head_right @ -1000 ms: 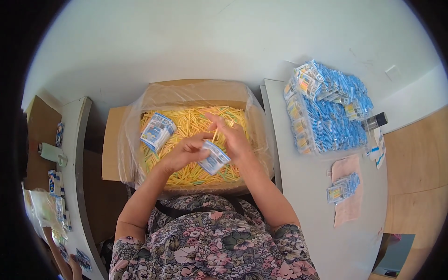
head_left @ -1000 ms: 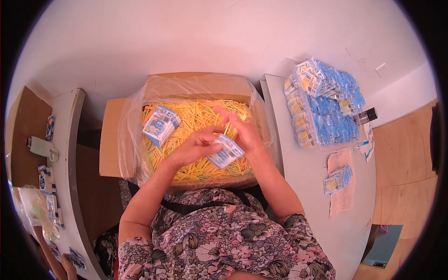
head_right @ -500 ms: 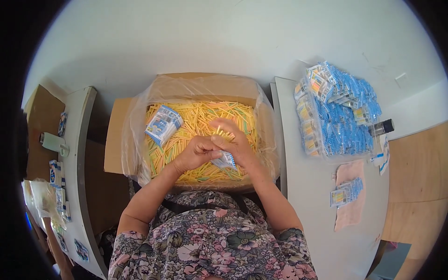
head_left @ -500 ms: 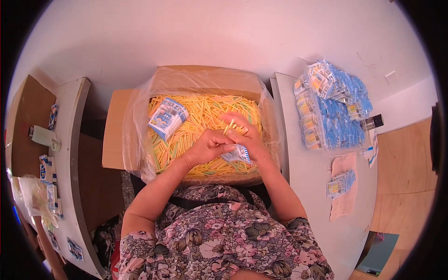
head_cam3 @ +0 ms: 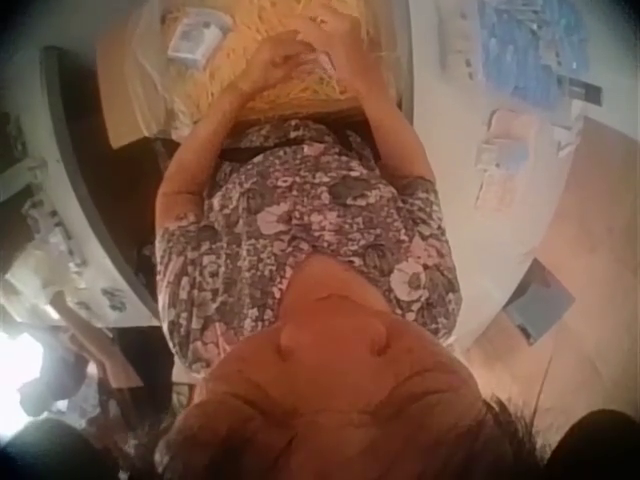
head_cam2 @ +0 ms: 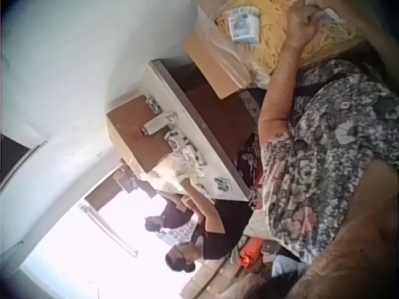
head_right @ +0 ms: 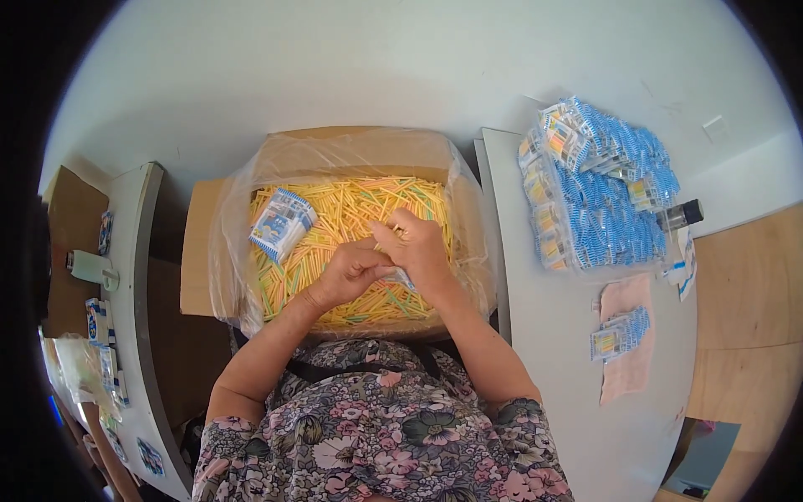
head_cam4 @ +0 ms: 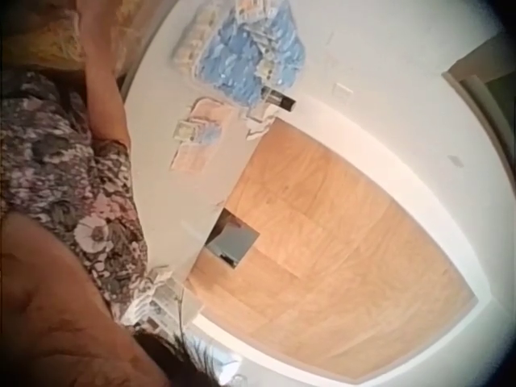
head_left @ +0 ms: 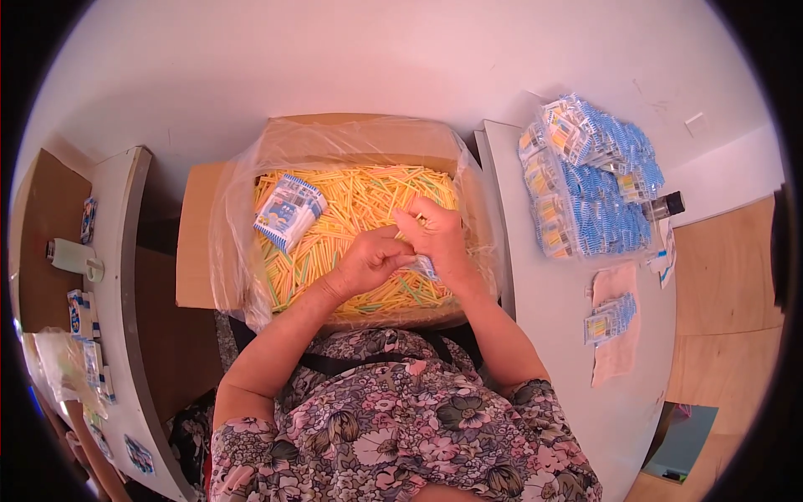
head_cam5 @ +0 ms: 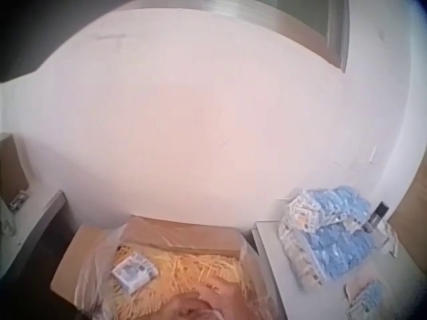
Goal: The person is sorting and packaging small blue packets from a box filled with yellow protective filler material.
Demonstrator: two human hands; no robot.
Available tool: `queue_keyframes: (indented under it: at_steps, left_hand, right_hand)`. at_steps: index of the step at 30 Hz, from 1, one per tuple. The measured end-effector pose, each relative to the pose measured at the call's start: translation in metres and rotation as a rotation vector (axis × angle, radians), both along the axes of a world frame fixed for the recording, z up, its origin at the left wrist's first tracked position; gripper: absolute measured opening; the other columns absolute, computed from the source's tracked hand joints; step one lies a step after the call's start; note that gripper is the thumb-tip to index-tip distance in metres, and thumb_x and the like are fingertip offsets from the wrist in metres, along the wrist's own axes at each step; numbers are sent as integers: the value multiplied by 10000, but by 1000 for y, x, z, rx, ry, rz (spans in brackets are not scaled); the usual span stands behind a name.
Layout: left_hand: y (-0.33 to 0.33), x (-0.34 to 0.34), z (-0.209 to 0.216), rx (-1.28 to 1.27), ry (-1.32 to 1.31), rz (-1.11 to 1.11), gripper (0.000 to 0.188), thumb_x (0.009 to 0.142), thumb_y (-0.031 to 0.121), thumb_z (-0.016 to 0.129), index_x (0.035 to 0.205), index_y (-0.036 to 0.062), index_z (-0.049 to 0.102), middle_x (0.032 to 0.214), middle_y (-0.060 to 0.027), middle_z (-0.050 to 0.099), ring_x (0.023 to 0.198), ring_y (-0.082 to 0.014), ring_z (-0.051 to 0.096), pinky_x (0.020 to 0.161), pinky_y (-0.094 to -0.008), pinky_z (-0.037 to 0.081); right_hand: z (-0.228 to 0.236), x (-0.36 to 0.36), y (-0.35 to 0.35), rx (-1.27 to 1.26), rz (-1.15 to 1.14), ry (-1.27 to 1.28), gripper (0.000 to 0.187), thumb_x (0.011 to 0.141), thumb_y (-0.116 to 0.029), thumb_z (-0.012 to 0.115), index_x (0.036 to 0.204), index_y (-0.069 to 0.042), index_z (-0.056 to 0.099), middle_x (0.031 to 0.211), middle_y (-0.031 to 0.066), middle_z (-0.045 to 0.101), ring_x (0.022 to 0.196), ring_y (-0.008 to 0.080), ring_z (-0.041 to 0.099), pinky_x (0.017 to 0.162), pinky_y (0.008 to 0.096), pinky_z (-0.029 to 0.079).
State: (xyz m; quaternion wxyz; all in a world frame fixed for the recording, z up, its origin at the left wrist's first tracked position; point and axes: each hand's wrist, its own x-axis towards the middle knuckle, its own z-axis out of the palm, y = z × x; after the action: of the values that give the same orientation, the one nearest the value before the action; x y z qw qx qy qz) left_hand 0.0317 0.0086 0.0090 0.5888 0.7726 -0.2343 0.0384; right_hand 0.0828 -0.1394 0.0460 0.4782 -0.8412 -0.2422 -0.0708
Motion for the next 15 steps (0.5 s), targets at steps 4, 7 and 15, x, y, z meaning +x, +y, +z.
queue_keyframes:
  at_steps: [4,7,15]
  left_hand:
    - [2,-2,1,-181,143,-80,92,828,79,669,892,13,677,859,-84,630,786,-176,618,691,-287,469]
    - [6,-2,7,-206,325,-141,106,842,82,659,909,4,685,859,-67,635,800,-128,603,701,-267,463]
    - [8,-1,2,-355,511,-143,231,907,106,589,1103,-5,639,976,-22,665,905,-85,579,797,-244,463]
  right_hand:
    - [10,-6,-4,228,49,268,308,839,-195,679,658,-2,522,552,18,468,530,74,405,462,270,349]
    - [11,0,-14,244,11,267,301,849,-176,668,665,8,517,575,3,459,571,53,383,479,259,337]
    - [16,0,-61,-257,57,256,292,839,-242,655,694,-8,562,527,81,470,482,123,444,463,336,362]
